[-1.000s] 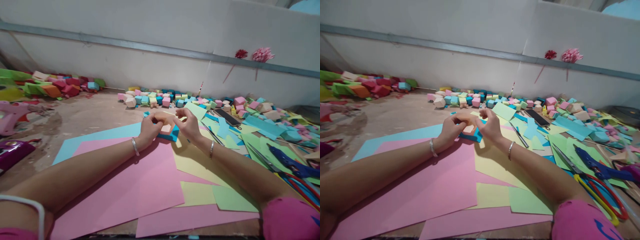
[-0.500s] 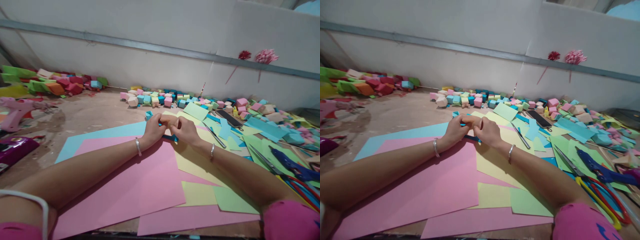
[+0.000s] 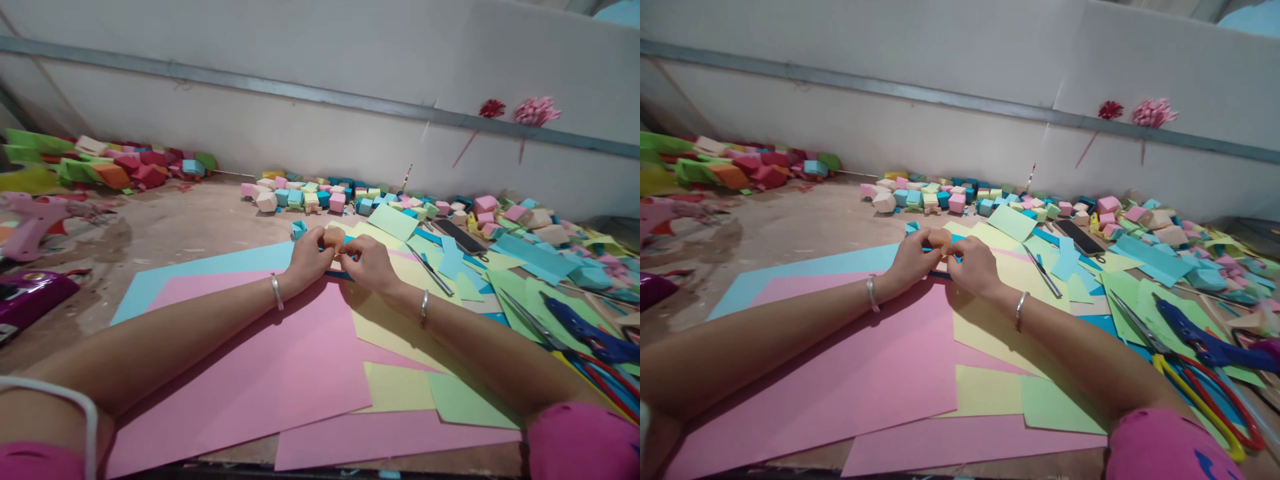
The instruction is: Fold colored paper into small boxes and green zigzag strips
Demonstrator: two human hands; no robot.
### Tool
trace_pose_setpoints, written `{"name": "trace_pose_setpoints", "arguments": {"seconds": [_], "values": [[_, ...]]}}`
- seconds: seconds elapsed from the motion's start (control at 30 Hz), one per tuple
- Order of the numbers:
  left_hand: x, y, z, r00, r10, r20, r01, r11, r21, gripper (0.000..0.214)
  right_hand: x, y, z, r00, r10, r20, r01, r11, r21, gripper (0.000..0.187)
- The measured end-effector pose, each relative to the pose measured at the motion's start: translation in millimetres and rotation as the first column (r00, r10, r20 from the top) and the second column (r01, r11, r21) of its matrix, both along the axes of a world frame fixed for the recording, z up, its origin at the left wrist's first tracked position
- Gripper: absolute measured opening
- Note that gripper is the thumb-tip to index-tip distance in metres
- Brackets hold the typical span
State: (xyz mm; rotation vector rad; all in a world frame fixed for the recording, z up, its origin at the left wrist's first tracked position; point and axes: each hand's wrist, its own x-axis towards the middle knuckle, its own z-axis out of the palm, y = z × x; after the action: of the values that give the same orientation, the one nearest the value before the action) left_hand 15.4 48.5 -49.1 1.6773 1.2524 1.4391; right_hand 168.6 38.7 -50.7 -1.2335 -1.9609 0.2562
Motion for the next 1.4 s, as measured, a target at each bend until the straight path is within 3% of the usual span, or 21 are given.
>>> {"name": "trace_pose_setpoints", "arguments": {"seconds": [0.2, 0.37, 0.47, 0.6, 0.87, 1.03, 1.17, 1.3, 1.4], "values": [[1, -1, -4.5, 0.994, -0.057, -0.097, 0.060, 0.998, 0.035, 0.009, 1, 2, -2.2, 0.986, -0.009, -0.168, -0.009, 0.994, -0.106, 0.014], [1, -1, -5.8, 0.991, -0.089, -0.103, 0.092, 0.996, 0.022, 0.006, -2, 6, -7.2, 0.895, -0.047, -0.443, -0.053, 0.976, -0.210, 0.006], [1, 1, -7.9, 0.990, -0.104, -0.091, 0.106, 0.994, 0.017, 0.009, -4, 3, -3.5, 0.855, -0.089, -0.511, -0.071, 0.956, -0.284, 0.011], [1, 5, -12.3, 0.990, -0.124, -0.067, 0.125, 0.992, 0.009, 0.010, -6, -2, 2.0, 0.873, -0.059, -0.484, -0.107, 0.945, -0.310, 0.005], [2, -1, -5.2, 0.982, -0.154, -0.106, 0.157, 0.987, 0.022, 0.025, -4, 5, -6.3, 0.937, -0.083, -0.339, 0.036, 0.989, -0.144, 0.006], [3, -5, -1.3, 0.973, -0.146, -0.179, 0.154, 0.987, 0.036, 0.005, -7, 3, -5.8, 0.946, -0.129, -0.299, 0.088, 0.985, -0.146, 0.007], [2, -5, -2.2, 0.977, -0.049, -0.206, 0.064, 0.996, 0.062, 0.012, -9, 0, -2.8, 0.921, -0.086, -0.379, 0.017, 0.983, -0.182, 0.021], [1, -3, -2.7, 0.978, -0.010, -0.206, 0.027, 0.997, 0.079, 0.015, -1, 6, 1.4, 0.844, -0.025, -0.536, -0.057, 0.989, -0.136, 0.020], [2, -2, -2.4, 0.979, -0.004, -0.204, 0.021, 0.996, 0.084, 0.018, 6, 15, -2.2, 0.880, -0.013, -0.475, -0.095, 0.975, -0.203, 0.026]]}}
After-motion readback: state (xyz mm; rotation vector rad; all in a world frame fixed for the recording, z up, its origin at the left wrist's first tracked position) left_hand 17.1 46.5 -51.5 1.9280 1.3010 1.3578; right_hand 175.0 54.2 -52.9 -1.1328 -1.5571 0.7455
